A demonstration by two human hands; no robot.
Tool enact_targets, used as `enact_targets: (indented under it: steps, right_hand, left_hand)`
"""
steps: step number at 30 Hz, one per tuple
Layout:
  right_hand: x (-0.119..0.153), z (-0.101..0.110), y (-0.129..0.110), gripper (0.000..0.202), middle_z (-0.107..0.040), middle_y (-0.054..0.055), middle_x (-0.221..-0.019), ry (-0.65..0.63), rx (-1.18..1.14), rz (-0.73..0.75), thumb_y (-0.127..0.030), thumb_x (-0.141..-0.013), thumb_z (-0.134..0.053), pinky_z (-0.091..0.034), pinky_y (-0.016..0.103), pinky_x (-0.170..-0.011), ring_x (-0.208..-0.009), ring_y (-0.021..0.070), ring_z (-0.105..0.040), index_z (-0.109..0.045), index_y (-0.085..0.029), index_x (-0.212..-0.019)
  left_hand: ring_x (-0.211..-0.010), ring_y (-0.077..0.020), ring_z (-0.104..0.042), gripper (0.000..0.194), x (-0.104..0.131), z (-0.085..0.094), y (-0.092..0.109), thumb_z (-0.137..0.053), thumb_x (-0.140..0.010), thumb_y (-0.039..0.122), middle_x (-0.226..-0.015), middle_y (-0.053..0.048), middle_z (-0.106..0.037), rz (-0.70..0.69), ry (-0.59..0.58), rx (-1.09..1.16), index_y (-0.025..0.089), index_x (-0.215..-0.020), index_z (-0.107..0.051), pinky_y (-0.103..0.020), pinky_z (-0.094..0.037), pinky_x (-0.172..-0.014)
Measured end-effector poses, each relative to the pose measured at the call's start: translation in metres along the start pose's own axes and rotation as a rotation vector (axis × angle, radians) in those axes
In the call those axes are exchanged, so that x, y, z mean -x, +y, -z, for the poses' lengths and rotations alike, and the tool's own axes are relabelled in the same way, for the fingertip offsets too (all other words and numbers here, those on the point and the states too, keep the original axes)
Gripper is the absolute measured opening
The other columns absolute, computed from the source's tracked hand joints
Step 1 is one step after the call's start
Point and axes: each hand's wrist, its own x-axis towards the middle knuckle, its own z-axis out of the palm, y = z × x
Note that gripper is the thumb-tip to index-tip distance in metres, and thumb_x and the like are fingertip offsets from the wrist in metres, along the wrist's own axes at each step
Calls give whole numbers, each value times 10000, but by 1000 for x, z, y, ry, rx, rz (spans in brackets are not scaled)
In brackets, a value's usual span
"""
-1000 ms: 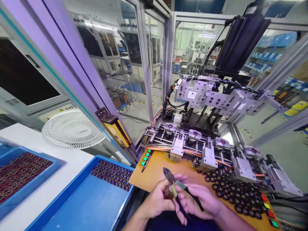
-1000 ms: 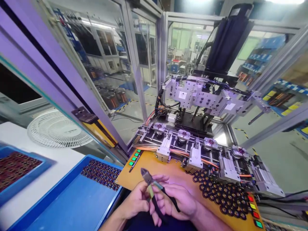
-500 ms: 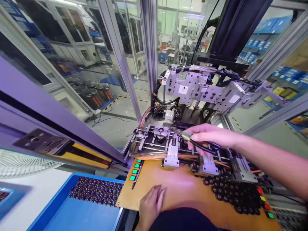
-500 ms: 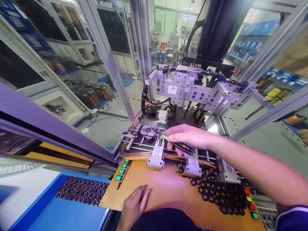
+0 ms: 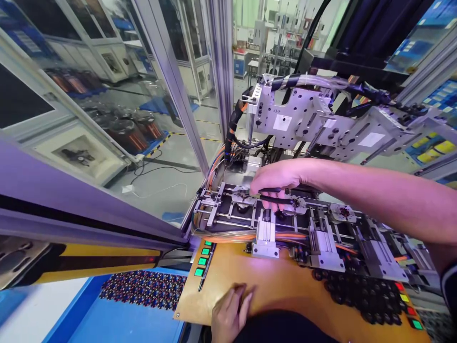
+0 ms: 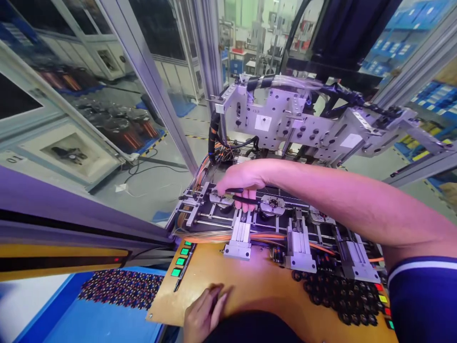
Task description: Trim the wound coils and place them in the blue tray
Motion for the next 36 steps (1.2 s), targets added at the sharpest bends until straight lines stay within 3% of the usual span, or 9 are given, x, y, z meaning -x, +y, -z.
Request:
enact_targets:
  steps: [6, 14, 21, 28, 32, 36]
  right_hand:
    - [-7, 2, 1, 270, -529, 16, -503, 0, 14, -13, -310, -795, -577, -579, 282, -484, -482, 140, -616, -595, -80, -656]
    - [-3, -3, -9, 211, -613, 85, -645, 62, 26, -143, -248, -818, -528, -604, 327, -504, -612, 203, -683, -607, -58, -771]
    - [-9, 1, -1, 162, -545, 23, -576, 8, -46, -33, -230, -755, -607, -604, 286, -566, -652, 180, -686, -577, -86, -688]
    - [-4, -9, -13, 220, -575, 37, -569, 108, -8, -170, -182, -869, -511, -601, 296, -545, -558, 147, -653, -591, -67, -699]
    - [1, -11, -9, 195, -607, 19, -587, 119, -18, -61, -167, -871, -547, -571, 228, -508, -467, 84, -584, -592, -63, -712]
    - [31, 0, 2, 151, -671, 28, -680, 55, -34, 153, -208, -863, -566, -525, 167, -463, -468, 71, -583, -615, -83, -795]
  left_hand:
    - [-712, -139, -752, 121, -3, -1, 0, -558, -954, 190, -826, -53, -761, -3, 31, 16, 172, -1043, -638, -186, -594, -676]
    - [-696, -135, -748, 121, -6, -2, 3, -567, -948, 172, -806, -48, -763, 0, 70, 19, 174, -1044, -641, -187, -592, -666]
    - [-711, -139, -750, 129, -7, 0, 5, -591, -932, 164, -833, -46, -769, 23, 57, 11, 175, -1045, -652, -199, -595, -691]
    - [-721, -139, -751, 128, 0, -5, 1, -595, -928, 152, -829, -49, -762, 17, 66, 20, 166, -1045, -645, -193, -591, -693]
    - [-735, -131, -746, 122, 0, -4, 1, -577, -939, 150, -844, -46, -753, 25, 28, 35, 167, -1039, -643, -196, -589, -709]
    - [-715, -116, -737, 111, -3, -2, 3, -543, -959, 160, -816, -39, -742, 13, 34, 39, 172, -1018, -637, -177, -577, -696]
